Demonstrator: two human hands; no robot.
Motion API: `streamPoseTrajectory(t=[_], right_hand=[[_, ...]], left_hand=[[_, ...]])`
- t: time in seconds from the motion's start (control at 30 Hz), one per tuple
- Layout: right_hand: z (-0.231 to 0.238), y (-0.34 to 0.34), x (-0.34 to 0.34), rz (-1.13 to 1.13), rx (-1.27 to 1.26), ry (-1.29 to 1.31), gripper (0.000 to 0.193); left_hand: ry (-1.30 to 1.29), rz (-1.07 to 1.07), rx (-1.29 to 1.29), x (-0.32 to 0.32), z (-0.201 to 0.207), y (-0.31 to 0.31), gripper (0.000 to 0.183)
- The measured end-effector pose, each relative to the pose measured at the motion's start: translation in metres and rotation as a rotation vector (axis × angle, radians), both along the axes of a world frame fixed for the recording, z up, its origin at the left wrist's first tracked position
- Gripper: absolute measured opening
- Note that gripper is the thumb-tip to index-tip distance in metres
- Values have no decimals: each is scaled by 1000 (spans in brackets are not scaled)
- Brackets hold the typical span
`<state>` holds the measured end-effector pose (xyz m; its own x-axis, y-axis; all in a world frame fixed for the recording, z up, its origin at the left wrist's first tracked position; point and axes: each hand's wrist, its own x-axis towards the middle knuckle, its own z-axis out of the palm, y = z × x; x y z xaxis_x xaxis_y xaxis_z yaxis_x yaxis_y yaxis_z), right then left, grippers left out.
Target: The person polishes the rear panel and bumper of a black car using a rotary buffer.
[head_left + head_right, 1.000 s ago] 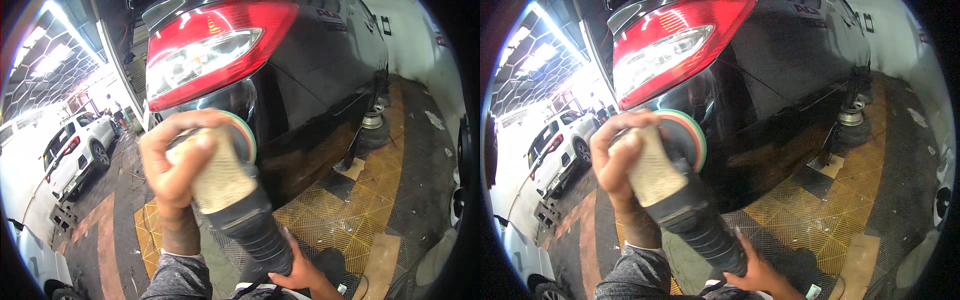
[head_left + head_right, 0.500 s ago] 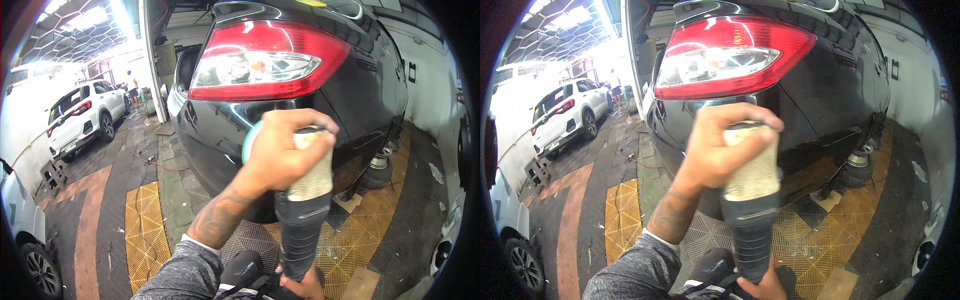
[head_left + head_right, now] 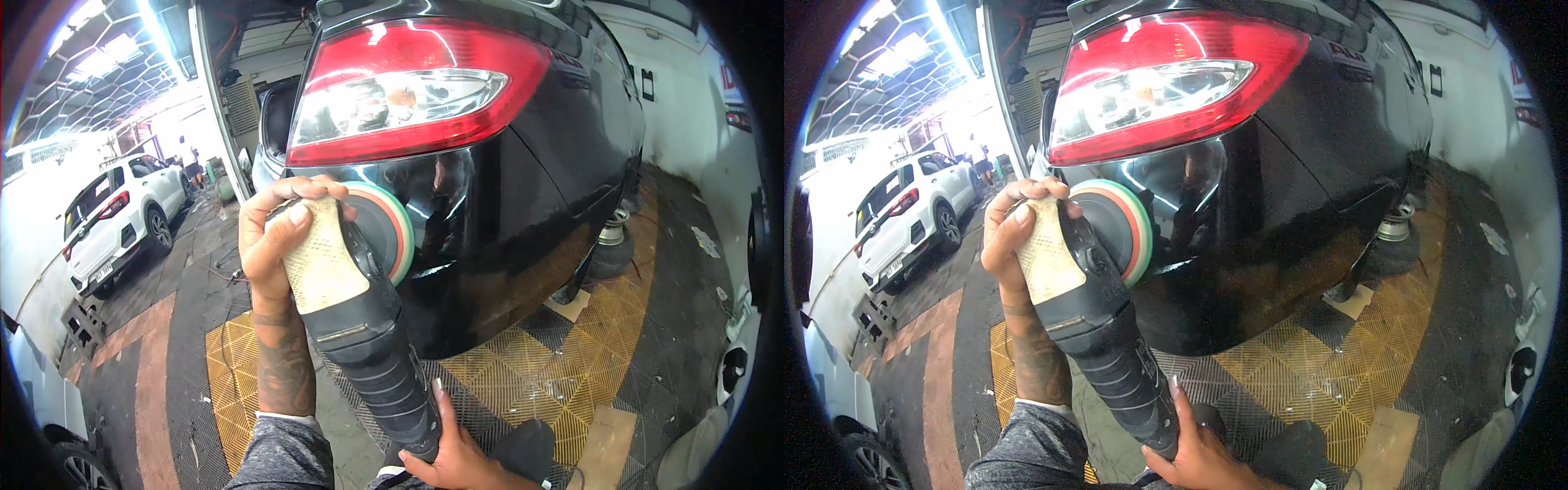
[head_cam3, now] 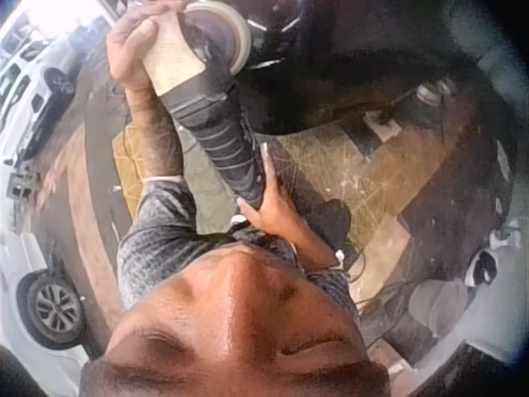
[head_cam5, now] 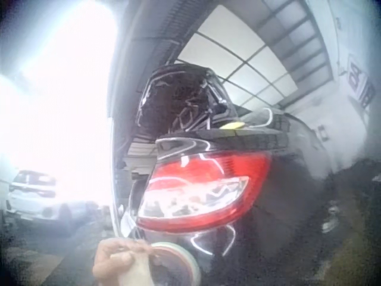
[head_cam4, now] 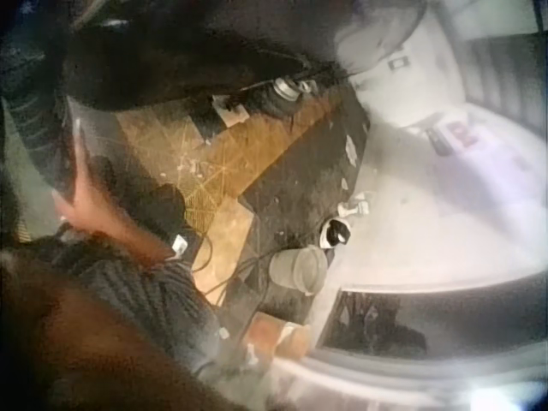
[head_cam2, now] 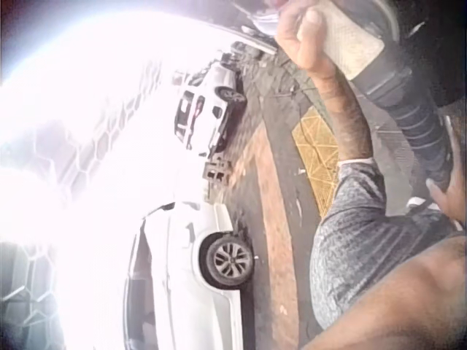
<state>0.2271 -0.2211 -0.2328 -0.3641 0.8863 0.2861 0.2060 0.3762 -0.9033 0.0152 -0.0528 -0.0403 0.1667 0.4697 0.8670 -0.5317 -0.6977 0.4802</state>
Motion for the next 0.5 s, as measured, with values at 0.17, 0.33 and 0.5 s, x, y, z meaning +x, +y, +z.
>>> streamPoseTrajectory(t=[0.17,0.33,0.5], right_hand=[[-4,-15,1,-143,178,31,106],[19,-12,1,15,-50,47,107],[19,14,-20,97,189,14,101]], left_hand=[[149,7,-13,29,12,-7,29],[23,49,-29,2,5,1,30],[-48,33,-53,-41,2,14,30]])
